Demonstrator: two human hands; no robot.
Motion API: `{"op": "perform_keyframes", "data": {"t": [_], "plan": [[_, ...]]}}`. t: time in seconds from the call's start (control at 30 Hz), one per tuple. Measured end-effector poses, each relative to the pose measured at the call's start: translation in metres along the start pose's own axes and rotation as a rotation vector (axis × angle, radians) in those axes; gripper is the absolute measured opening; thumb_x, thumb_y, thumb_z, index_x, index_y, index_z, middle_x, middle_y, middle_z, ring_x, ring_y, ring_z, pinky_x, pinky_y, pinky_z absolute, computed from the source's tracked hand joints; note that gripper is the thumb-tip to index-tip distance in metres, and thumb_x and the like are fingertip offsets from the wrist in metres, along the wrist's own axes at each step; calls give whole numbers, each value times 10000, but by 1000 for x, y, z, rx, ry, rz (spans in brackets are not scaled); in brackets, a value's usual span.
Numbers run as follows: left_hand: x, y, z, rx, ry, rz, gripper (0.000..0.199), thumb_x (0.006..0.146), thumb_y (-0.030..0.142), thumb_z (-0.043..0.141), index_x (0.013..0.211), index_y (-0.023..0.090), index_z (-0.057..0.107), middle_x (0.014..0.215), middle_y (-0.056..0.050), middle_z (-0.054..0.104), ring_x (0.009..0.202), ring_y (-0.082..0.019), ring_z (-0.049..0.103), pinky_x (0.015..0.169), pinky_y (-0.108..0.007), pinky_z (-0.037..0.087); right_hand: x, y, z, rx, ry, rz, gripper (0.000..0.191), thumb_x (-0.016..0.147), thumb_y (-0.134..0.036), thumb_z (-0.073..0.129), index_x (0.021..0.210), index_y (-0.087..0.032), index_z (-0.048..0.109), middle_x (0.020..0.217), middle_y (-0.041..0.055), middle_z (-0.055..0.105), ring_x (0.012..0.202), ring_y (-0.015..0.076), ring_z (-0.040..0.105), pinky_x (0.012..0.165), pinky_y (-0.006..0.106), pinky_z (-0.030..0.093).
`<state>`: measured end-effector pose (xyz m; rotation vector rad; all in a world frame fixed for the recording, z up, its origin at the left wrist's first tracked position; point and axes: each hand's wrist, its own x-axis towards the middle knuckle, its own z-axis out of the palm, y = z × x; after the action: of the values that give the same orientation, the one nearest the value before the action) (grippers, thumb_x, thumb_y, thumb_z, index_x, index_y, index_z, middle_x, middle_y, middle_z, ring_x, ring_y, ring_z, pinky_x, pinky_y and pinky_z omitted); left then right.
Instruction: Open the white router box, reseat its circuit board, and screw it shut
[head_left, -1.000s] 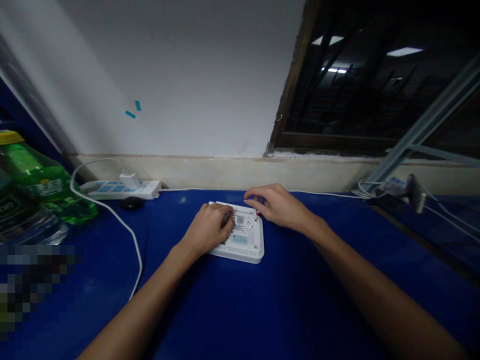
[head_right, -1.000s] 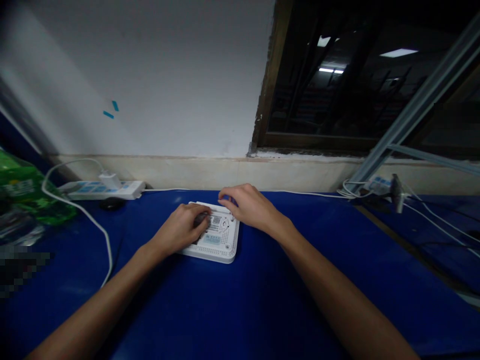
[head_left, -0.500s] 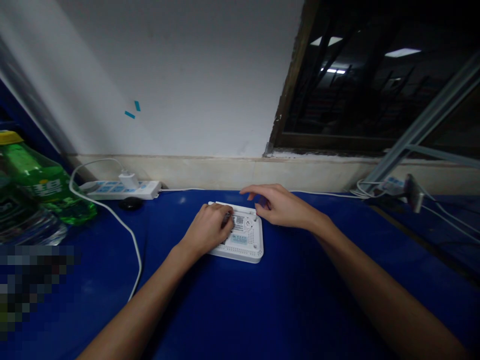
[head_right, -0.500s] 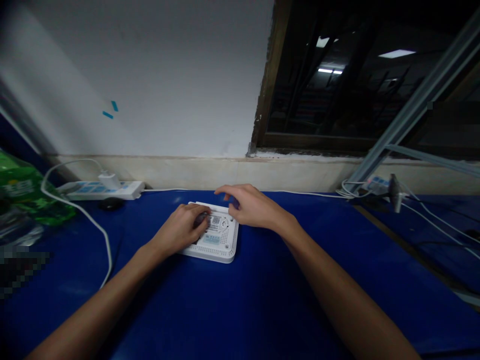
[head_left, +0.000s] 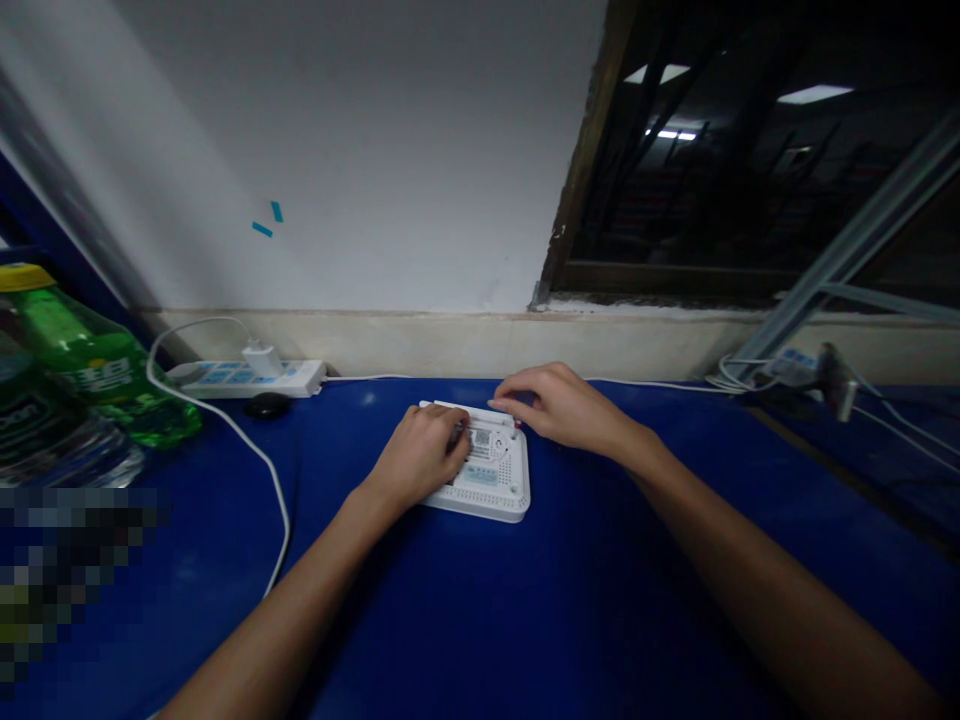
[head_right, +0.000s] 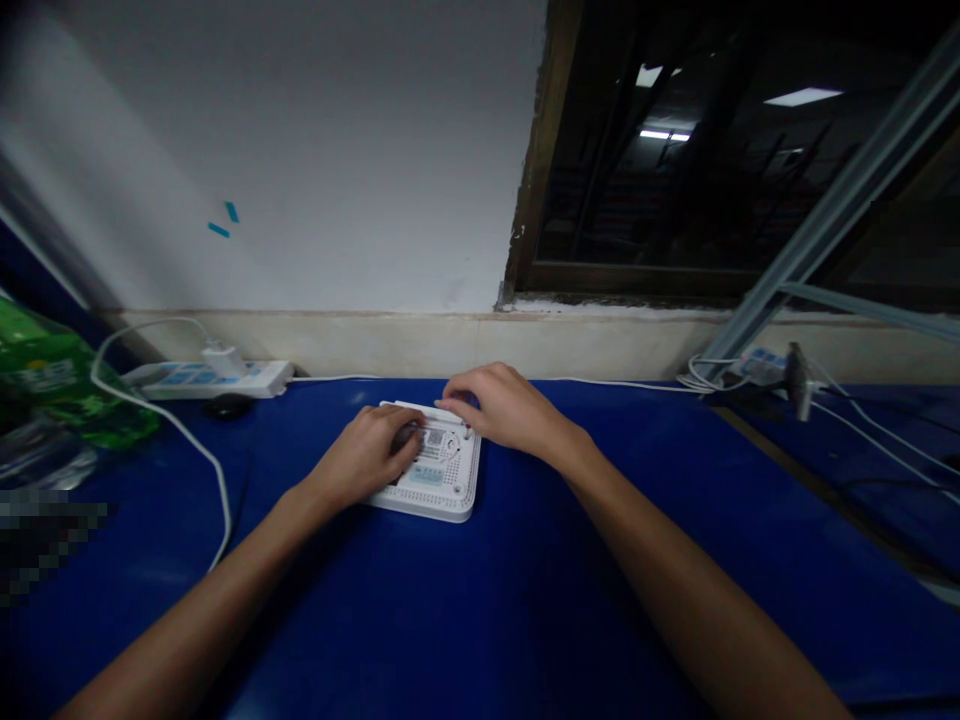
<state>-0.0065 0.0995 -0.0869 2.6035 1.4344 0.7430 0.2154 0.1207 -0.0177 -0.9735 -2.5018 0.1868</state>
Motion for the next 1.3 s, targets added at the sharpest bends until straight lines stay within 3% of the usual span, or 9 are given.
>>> {"op": "perform_keyframes", "data": {"t": [0.17, 0.27, 0.43, 0.6, 0.7, 0.77, 0.87, 1.03, 1.3], "plan": [[0, -1, 2, 5, 11, -1, 236, 921, 199, 543, 1104, 158, 685, 1085, -113, 728, 979, -254, 676, 905, -409, 506, -1, 0, -1, 9, -2, -40, 427, 824, -78, 584, 1220, -207, 678, 1068, 57, 737, 815, 154, 647, 783, 281, 476], [0, -1, 2, 7, 8, 2, 227, 921, 198, 543, 1093, 155, 684, 1087, -113, 728, 1004, -259, 674, 917, -407, 503, -1, 0, 0, -17, -20, -20, 209, 889, -172, 586, 1039, -194, 730, 936, 51, 740, 789, 162, 644, 745, 279, 464], [1, 1, 0, 9, 2, -7, 238, 920, 196, 547, 1111, 151, 681, 1092, -113, 726, 999, -266, 674, 916, -416, 501, -1, -1, -1, 15, 1, -42, 444, 820, -73, 580, 1235, -213, 659, 1074, 55, 727, 837, 156, 650, 792, 273, 468], [1, 0, 2, 12, 5, 7, 233, 933, 207, 530, 1099, 149, 682, 1081, -115, 728, 990, -266, 674, 907, -427, 501, -2, 0, -1, -8, -42, 11, 267, 894, -179, 574, 1119, -203, 716, 910, 44, 735, 761, 161, 649, 718, 279, 465], [0, 0, 2, 12, 9, 7, 252, 928, 212, 535, 1122, 142, 681, 1089, -120, 726, 994, -267, 674, 924, -433, 496, -2, -2, -1, 35, -29, -27, 480, 822, -85, 581, 1276, -231, 638, 1055, 49, 722, 865, 168, 658, 802, 286, 480], [0, 0, 2, 17, 4, 4, 260, 927, 214, 532, 1127, 140, 680, 1090, -120, 726, 988, -271, 674, 924, -439, 495, -2, -2, -2, 20, -32, -24, 531, 798, -120, 636, 1312, -247, 601, 1103, 57, 704, 908, 186, 654, 824, 298, 488], [1, 1, 1, 25, -4, 1, 254, 927, 211, 524, 1114, 142, 682, 1083, -117, 727, 983, -273, 675, 918, -440, 495, -3, -2, -3, 18, -82, 52, 544, 829, -211, 680, 1353, -255, 544, 974, 43, 706, 811, 185, 653, 730, 291, 501], [1, 1, 0, 18, -10, -4, 253, 926, 206, 522, 1115, 141, 676, 1095, -118, 725, 1011, -276, 671, 931, -445, 488, -4, 2, -2, 179, -166, 125, 815, 804, -76, 668, 1508, -313, 331, 862, -3, 697, 723, 154, 661, 669, 253, 509], [1, 1, -1, 7, -4, 2, 234, 926, 211, 533, 1104, 159, 676, 1072, -108, 726, 998, -263, 671, 916, -415, 503, -5, 2, -17, 267, -47, 100, 843, 789, -57, 657, 1512, -331, 319, 863, -9, 702, 740, 162, 693, 681, 262, 558]]}}
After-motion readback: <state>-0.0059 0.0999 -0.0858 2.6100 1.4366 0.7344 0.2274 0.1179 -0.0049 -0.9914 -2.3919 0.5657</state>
